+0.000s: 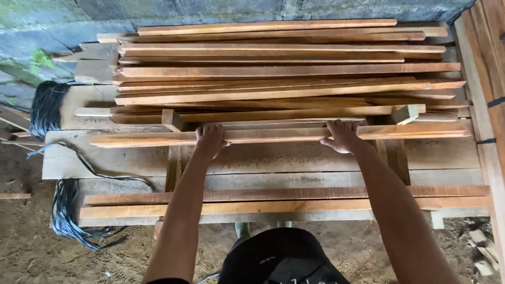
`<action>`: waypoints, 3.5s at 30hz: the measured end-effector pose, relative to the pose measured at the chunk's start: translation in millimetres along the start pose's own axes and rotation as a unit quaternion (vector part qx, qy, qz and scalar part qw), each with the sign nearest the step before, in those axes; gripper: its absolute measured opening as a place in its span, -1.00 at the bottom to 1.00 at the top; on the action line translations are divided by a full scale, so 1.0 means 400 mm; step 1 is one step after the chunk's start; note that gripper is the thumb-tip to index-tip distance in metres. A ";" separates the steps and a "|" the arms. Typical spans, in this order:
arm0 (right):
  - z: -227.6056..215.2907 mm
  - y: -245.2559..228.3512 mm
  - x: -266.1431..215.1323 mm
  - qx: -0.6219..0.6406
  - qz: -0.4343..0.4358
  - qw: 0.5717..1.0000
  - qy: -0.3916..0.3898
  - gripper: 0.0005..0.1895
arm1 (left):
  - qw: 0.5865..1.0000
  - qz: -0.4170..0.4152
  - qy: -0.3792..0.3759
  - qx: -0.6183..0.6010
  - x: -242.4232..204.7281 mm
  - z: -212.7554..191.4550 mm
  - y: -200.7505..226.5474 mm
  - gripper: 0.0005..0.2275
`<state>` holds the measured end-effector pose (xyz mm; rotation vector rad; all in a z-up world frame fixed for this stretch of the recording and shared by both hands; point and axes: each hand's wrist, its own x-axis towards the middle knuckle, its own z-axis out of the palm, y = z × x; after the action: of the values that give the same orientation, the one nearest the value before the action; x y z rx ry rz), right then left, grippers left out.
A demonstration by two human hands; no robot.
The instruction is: Organizing and securing long wooden strips into a bundle using a plastic strap and a manual tool.
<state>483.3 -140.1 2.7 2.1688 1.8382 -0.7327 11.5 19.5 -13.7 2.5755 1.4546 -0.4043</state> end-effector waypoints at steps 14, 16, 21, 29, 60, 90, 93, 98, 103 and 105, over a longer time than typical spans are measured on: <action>-0.098 -0.077 -0.070 0.013 0.042 0.999 -0.029 -0.03 | 0.999 -0.011 -0.021 -0.022 0.004 -0.006 0.005 -0.54; -0.122 -0.096 -0.081 0.022 0.053 0.997 -0.044 -0.02 | 1.000 -0.010 -0.020 -0.022 -0.001 -0.019 0.006 -0.55; -0.157 -0.133 -0.097 0.093 0.087 0.989 -0.080 -0.18 | 0.998 -0.027 -0.047 -0.011 -0.007 -0.038 0.020 -0.51; -0.087 -0.061 -0.004 0.005 0.077 0.994 -0.081 -0.10 | 0.998 -0.001 -0.056 0.003 -0.003 -0.086 0.026 -0.42; -0.125 -0.105 -0.063 0.041 0.060 0.993 -0.090 -0.20 | 0.990 0.009 -0.124 -0.066 0.006 -0.087 0.008 -0.45; -0.028 -0.162 -0.267 -0.014 0.063 0.997 -0.037 -0.17 | 0.999 0.003 -0.028 -0.030 -0.184 0.041 0.040 -0.54; -0.021 -0.183 -0.303 -0.004 0.067 0.997 -0.037 -0.20 | 0.999 0.001 -0.040 -0.025 -0.227 0.031 0.057 -0.55; -0.028 -0.210 -0.359 -0.035 0.058 0.997 -0.049 -0.27 | 0.999 -0.003 -0.025 -0.024 -0.278 0.035 0.072 -0.56; 0.046 -0.162 -0.362 -0.037 0.061 0.997 -0.015 -0.29 | 0.999 0.028 0.032 -0.007 -0.318 0.042 0.081 -0.61; 0.089 -0.147 -0.393 -0.018 0.051 0.998 0.011 -0.34 | 0.998 0.022 -0.001 -0.056 -0.389 -0.004 0.105 -0.59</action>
<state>402.0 -280.4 59.2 2.2367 1.7225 -0.6520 -28.6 -128.4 35.6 2.5132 1.3768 -0.3112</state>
